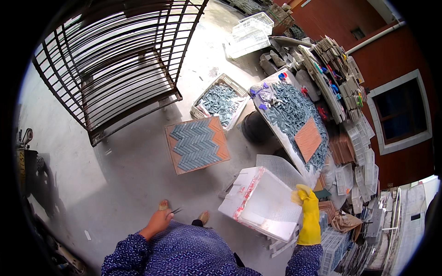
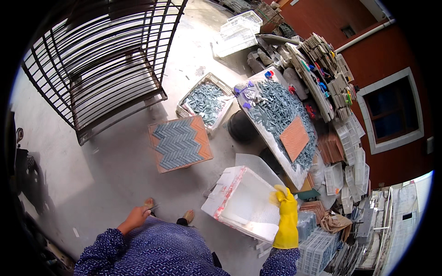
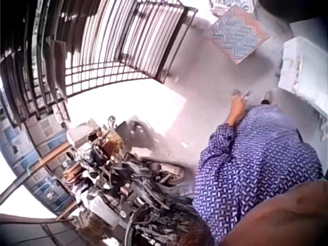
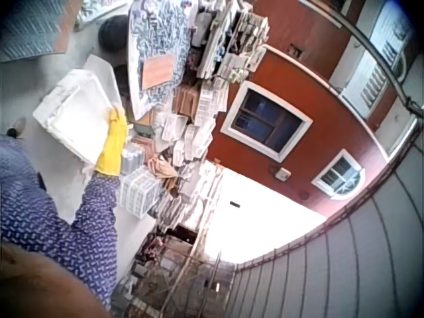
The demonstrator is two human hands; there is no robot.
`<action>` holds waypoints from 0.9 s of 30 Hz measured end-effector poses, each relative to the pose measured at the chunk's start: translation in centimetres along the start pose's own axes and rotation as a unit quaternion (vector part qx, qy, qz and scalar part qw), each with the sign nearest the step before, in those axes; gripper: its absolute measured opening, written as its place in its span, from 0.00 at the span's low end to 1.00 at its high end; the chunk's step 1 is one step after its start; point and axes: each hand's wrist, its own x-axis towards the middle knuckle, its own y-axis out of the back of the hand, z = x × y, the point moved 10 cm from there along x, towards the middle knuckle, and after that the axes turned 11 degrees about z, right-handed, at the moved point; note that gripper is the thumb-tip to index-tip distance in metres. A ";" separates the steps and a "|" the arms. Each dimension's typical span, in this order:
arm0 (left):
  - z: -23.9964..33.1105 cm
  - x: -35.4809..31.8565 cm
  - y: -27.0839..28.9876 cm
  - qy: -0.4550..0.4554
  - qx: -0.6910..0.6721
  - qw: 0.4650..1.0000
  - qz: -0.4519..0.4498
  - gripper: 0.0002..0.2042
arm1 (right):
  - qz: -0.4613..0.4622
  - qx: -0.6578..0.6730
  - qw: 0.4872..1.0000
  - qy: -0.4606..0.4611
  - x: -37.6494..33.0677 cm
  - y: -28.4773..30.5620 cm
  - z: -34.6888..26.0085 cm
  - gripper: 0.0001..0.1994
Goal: The person repeatedly wipes patterned tiles with a yellow-gloved hand, then places them on a metal rack. The person also wipes the inside of a white styrofoam box and handles a small metal tool.
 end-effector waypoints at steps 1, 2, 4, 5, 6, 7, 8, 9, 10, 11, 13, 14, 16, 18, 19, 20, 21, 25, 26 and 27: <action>-0.3 0.3 0.6 0.001 -0.010 1.000 0.015 0.11 | -0.011 -0.015 0.999 0.027 0.9 -1.4 -0.2 0.10; -1.2 0.3 1.1 0.010 -0.015 0.999 0.026 0.11 | -0.029 -0.028 0.998 0.050 1.4 -3.3 -0.4 0.10; -2.7 0.6 2.2 0.029 -0.019 0.998 0.045 0.11 | -0.051 0.025 0.998 -0.035 1.9 -8.5 0.3 0.10; -2.9 0.7 2.3 0.037 -0.025 0.998 0.047 0.11 | -0.070 0.062 0.994 -0.051 2.7 -11.2 1.1 0.10; -3.0 0.7 2.6 0.049 -0.026 0.997 0.051 0.11 | -0.093 0.102 0.988 -0.071 3.1 -14.4 1.3 0.10; -3.2 0.8 2.8 0.063 -0.028 0.996 0.055 0.11 | -0.109 0.095 0.985 -0.092 3.2 -17.1 1.3 0.10; -3.9 0.5 3.2 0.083 -0.029 0.994 0.069 0.11 | -0.130 0.090 0.981 -0.115 3.0 -20.4 0.9 0.10; -4.2 0.3 3.2 0.099 -0.033 0.991 0.082 0.11 | -0.147 0.084 0.976 -0.135 3.1 -22.8 0.9 0.10; -4.6 0.0 3.2 0.115 -0.036 0.988 0.095 0.11 | -0.166 0.093 0.971 -0.142 3.6 -25.3 1.4 0.11; -4.9 0.0 3.3 0.135 -0.037 0.985 0.103 0.11 | -0.182 0.101 0.967 -0.147 4.7 -27.5 2.3 0.11; -4.7 0.2 3.2 0.171 -0.039 0.977 0.122 0.11 | -0.215 0.128 0.955 -0.158 7.8 -32.0 4.7 0.11; -5.1 0.1 3.0 0.211 -0.043 0.968 0.129 0.11 | -0.247 0.145 0.943 -0.172 9.0 -34.6 5.4 0.11; -6.1 -1.4 2.3 0.298 -0.047 0.944 0.134 0.11 | -0.306 0.176 0.911 -0.214 9.7 -39.1 7.2 0.12; -6.1 -2.1 1.0 0.309 -0.042 0.937 0.159 0.11 | -0.323 0.143 0.907 -0.231 10.1 -42.4 7.6 0.11; -6.0 -2.0 0.5 0.313 -0.042 0.933 0.172 0.11 | -0.332 0.125 0.905 -0.236 10.2 -43.8 8.0 0.11; -5.7 -1.4 -0.7 0.326 -0.046 0.932 0.152 0.11 | -0.346 0.136 0.898 -0.237 10.9 -44.9 8.9 0.11; -5.3 -0.8 -1.7 0.338 -0.050 0.931 0.131 0.12 | -0.358 0.148 0.891 -0.237 11.8 -46.0 10.0 0.11; -4.9 0.2 -4.1 0.353 -0.069 0.926 0.113 0.12 | -0.373 0.134 0.885 -0.246 13.0 -48.1 11.8 0.11; -4.6 0.6 -4.1 0.354 -0.069 0.926 0.113 0.12 | -0.380 0.136 0.881 -0.246 13.2 -48.5 12.0 0.11; -4.5 0.9 -4.0 0.351 -0.063 0.928 0.109 0.12 | -0.386 0.138 0.878 -0.246 13.3 -48.7 12.2 0.11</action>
